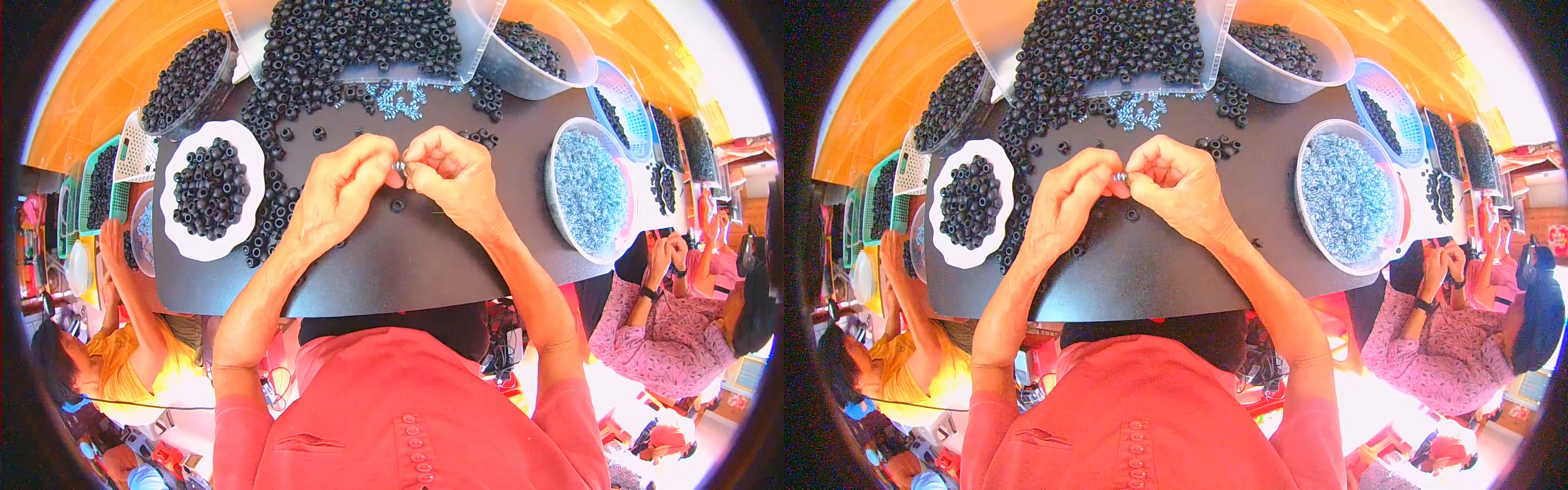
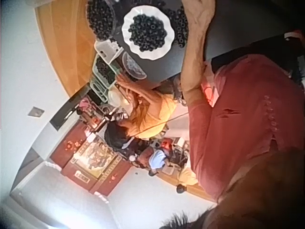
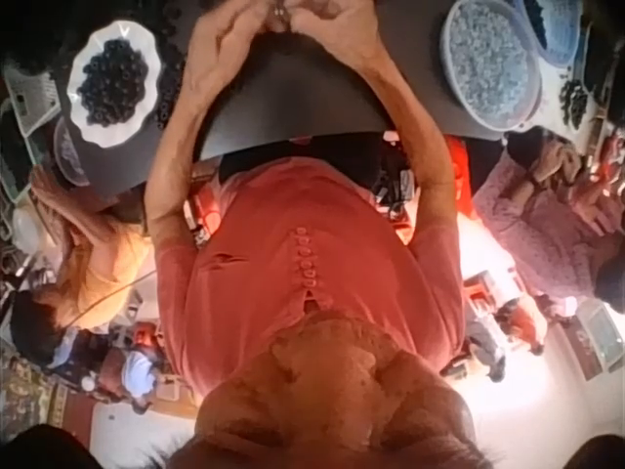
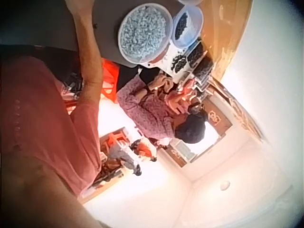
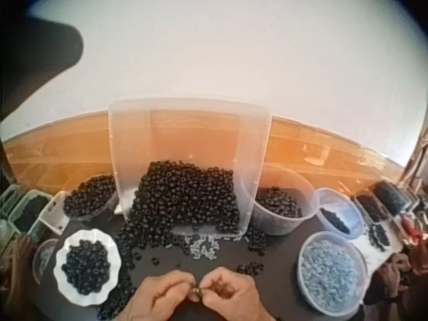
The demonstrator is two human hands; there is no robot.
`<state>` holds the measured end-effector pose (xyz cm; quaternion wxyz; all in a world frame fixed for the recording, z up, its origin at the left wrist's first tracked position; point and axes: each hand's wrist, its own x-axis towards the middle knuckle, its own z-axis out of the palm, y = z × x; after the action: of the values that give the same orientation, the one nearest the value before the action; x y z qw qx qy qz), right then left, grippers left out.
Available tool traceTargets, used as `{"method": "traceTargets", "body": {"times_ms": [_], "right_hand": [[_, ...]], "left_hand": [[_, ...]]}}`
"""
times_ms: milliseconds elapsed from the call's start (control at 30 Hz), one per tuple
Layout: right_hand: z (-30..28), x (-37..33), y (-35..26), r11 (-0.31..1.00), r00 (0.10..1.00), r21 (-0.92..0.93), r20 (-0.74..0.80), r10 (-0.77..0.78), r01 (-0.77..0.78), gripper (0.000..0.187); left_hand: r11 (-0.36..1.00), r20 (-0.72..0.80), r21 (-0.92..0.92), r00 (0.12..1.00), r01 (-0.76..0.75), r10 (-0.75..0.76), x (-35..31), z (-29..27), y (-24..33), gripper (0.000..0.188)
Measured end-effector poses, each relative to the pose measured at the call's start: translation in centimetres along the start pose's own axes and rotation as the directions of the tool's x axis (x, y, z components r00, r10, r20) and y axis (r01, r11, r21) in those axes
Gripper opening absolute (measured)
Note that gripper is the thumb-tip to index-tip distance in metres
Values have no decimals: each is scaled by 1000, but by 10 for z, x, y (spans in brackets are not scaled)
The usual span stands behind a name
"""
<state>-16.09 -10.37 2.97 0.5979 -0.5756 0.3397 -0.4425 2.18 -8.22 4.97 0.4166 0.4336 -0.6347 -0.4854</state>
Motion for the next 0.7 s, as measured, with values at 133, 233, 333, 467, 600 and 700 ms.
{"method": "traceTargets", "body": {"times_ms": [133,233,333,467,600,700], "right_hand": [[3,4,5,993,1000,117,-25,12,-9,6],[-2,2,1,1000,999,17,-28,23,-23,6],[0,3,4,1000,1000,-17,-28,3,-4,8],[6,-1,-7,1000,999,-15,-44,3,-4,9],[2,-1,-6,1000,999,16,-33,17,-16,7],[0,3,0,998,999,54,-24,41,-39,7]], "left_hand": [[841,-1,423,928,-338,373,0,5,-5,21],[717,22,543,861,-437,508,3,7,-10,27],[739,11,537,879,-406,476,1,6,-10,20],[917,9,341,977,-205,215,-2,3,-3,15],[999,49,-40,999,-2,4,1,-3,-3,15],[980,17,148,991,-135,134,-1,1,-2,17]]}}
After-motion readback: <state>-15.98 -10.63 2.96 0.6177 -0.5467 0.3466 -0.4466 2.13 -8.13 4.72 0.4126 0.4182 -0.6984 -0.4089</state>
